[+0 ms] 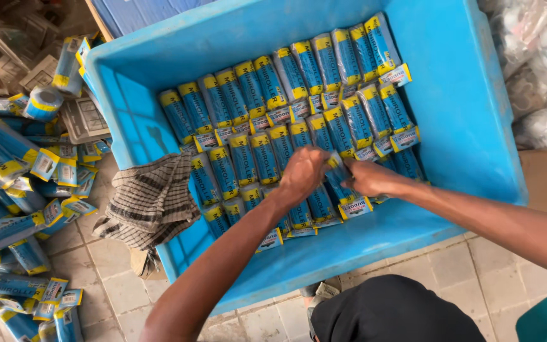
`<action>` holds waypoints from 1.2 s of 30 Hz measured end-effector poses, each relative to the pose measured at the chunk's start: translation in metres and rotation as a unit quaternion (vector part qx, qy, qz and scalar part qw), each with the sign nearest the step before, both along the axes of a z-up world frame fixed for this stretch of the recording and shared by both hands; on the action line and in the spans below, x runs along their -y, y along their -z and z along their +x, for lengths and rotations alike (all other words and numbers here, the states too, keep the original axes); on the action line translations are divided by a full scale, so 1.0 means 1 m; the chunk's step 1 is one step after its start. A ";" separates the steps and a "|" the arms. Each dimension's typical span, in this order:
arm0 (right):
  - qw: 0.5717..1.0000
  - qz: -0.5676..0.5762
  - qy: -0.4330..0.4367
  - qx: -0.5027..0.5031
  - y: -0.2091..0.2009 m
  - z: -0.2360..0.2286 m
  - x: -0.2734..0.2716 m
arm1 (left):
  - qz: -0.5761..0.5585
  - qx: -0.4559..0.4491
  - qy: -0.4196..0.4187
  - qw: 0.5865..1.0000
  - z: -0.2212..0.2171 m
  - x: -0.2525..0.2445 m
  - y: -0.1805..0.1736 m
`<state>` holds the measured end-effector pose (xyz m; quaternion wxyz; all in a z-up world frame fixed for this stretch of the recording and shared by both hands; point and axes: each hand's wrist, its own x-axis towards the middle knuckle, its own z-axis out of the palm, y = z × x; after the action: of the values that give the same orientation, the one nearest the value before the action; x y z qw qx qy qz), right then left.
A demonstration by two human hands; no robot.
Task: The person picks up paint rollers from a pile on the floor, wipes each one with a cloth, and places them into a blue plastic bin.
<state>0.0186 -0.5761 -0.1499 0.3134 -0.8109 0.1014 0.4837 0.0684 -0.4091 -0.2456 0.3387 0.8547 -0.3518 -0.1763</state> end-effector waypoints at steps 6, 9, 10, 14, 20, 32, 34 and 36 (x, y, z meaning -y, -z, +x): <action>0.989 -0.057 -0.127 0.051 0.130 -0.024 0.033 | -0.043 0.196 -0.076 0.977 -0.028 0.032 0.062; 0.977 -0.136 -0.164 0.026 0.178 -0.025 0.047 | 0.035 0.116 -0.022 0.992 -0.028 0.053 0.083; 0.974 -0.137 -0.174 0.036 0.167 -0.026 0.053 | 0.036 0.124 -0.034 0.991 -0.029 0.056 0.057; 0.919 -0.175 -0.331 0.124 0.149 -0.021 0.056 | 0.119 0.062 0.033 0.990 -0.027 0.043 0.001; 0.847 -0.369 -0.363 0.120 0.064 -0.004 0.035 | -0.019 0.264 0.041 0.963 -0.043 -0.031 -0.089; 0.891 -0.182 -0.316 0.269 -0.174 0.015 -0.253 | 0.071 0.335 -0.046 0.938 -0.111 -0.438 -0.171; 0.895 -0.086 -0.343 0.271 -0.163 0.020 -0.300 | 0.089 0.302 -0.083 0.946 -0.118 -0.487 -0.144; 0.872 0.100 -0.387 0.283 -0.131 0.032 -0.345 | 0.138 0.320 -0.163 0.923 -0.117 -0.528 -0.122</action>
<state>0.0510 -0.2316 -0.0193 0.1959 -0.8518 -0.3621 0.3240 -0.0484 0.1188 -0.1239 0.1107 0.9495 -0.2690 0.1177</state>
